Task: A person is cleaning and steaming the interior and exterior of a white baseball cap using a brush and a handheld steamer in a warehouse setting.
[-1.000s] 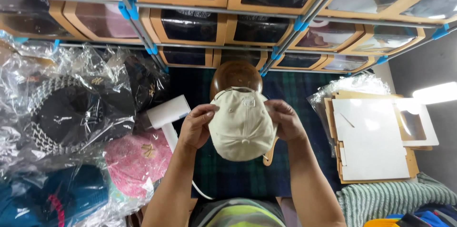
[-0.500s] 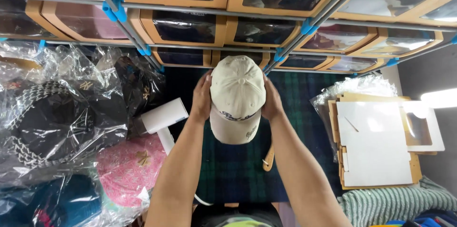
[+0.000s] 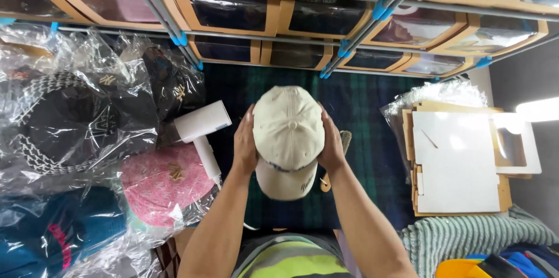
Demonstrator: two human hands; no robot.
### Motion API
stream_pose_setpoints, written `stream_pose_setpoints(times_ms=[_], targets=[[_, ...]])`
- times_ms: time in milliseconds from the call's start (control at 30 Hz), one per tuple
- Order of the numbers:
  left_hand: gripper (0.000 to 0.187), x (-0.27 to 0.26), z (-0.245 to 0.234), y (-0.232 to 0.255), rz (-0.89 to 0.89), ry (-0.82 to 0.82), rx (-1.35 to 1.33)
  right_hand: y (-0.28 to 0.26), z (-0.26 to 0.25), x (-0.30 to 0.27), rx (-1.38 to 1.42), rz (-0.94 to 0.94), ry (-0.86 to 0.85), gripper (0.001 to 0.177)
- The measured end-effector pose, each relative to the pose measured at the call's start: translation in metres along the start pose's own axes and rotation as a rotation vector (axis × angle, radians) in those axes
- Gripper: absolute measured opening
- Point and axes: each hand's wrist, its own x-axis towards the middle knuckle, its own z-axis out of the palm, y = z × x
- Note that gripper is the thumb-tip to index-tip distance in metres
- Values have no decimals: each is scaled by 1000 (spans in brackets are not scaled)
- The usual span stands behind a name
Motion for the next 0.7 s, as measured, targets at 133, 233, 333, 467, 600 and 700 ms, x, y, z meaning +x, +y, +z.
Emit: stream_pose_setpoints(times_ms=[133,233,333,467,600,700], targets=[[55,45,-24,73,-1250,103,-586,10,-4,-24,-52,-27,-28,46],[55,35,-25,61,-1155,78,-560,8,-3,-22,-101,-75,-51,47],[55,31,-30,52,-1104,62,-553,-2,0,-16,-145,-124,-99,49],[49,32,-24,36,-920,-7,-529,-27,12,-16,-381,-194,-204,43],[57,27,-8,9,-1035,-171,-495,6,-19,39,-361,117,-81,46],[58,30,-10,4,-1062,-203,-456,17,-22,48,-254,154,-14,44]])
